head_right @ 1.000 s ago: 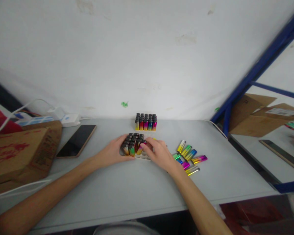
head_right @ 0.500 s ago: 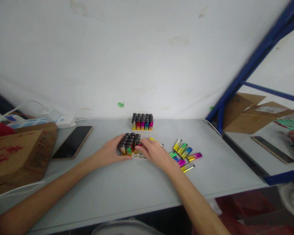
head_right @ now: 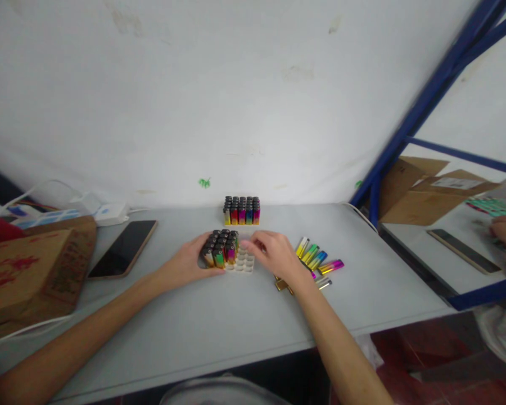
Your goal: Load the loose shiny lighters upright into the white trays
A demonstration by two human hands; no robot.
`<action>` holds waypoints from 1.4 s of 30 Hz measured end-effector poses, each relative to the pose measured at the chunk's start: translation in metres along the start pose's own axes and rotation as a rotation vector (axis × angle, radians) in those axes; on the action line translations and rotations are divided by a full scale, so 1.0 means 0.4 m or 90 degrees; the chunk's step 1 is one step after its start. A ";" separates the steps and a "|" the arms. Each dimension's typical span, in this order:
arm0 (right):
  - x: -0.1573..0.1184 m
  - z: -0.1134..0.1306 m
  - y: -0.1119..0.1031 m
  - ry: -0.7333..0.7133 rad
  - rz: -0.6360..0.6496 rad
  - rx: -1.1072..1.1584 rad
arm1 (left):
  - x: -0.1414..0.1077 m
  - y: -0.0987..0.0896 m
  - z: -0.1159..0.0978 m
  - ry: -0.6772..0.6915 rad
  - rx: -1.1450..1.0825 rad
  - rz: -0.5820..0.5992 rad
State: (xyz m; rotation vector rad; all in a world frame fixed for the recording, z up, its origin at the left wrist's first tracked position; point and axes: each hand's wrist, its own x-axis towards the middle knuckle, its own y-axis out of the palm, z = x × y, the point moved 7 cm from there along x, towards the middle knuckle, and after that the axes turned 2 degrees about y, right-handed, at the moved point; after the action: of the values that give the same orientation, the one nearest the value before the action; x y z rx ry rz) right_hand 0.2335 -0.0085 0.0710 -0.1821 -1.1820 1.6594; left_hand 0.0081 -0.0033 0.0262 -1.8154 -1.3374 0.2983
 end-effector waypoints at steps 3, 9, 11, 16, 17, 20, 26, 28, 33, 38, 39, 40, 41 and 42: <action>-0.008 -0.052 -0.090 0.065 -0.135 -0.006 | -0.002 -0.001 0.001 -0.013 0.007 0.000; -0.068 -0.194 -0.218 0.197 -0.228 -0.046 | -0.002 -0.002 0.004 -0.017 0.008 -0.003; -0.105 -0.234 -0.236 0.202 -0.189 -0.096 | -0.001 0.000 0.009 -0.024 0.016 -0.002; -0.218 -0.288 -0.230 0.213 -0.149 -0.256 | 0.001 0.003 0.014 -0.025 0.020 0.004; -0.237 -0.292 -0.217 0.225 -0.141 -0.289 | 0.002 0.001 0.013 -0.024 0.018 0.003; -0.269 -0.293 -0.175 0.269 -0.126 -0.366 | 0.003 -0.004 0.010 -0.025 0.015 -0.006; -0.252 -0.284 -0.147 0.309 -0.174 -0.311 | 0.005 -0.006 0.000 -0.010 0.022 -0.002; -0.241 -0.278 -0.152 0.299 -0.210 -0.228 | 0.005 -0.006 -0.001 -0.006 0.022 0.006; -0.204 -0.256 -0.190 0.297 -0.327 0.085 | 0.007 -0.005 0.002 -0.006 0.030 0.010; -0.087 -0.189 -0.211 0.268 -0.381 0.425 | 0.008 -0.004 0.004 -0.001 0.027 -0.002; -0.053 -0.169 -0.201 0.262 -0.360 0.476 | 0.008 -0.004 0.002 0.000 0.024 -0.004; -0.016 -0.144 -0.186 0.249 -0.321 0.513 | 0.008 -0.005 0.000 0.002 0.019 -0.008; 0.021 -0.117 -0.166 0.230 -0.276 0.539 | 0.008 -0.005 -0.002 0.006 0.013 -0.011; 0.055 -0.090 -0.143 0.208 -0.227 0.554 | 0.007 -0.006 -0.004 0.009 0.007 -0.013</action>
State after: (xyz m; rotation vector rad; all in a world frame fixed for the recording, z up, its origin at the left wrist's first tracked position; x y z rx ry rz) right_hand 0.2830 0.0291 0.1055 0.2831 -0.1699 1.5976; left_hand 0.0088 -0.0014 0.0299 -1.7905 -1.3419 0.2808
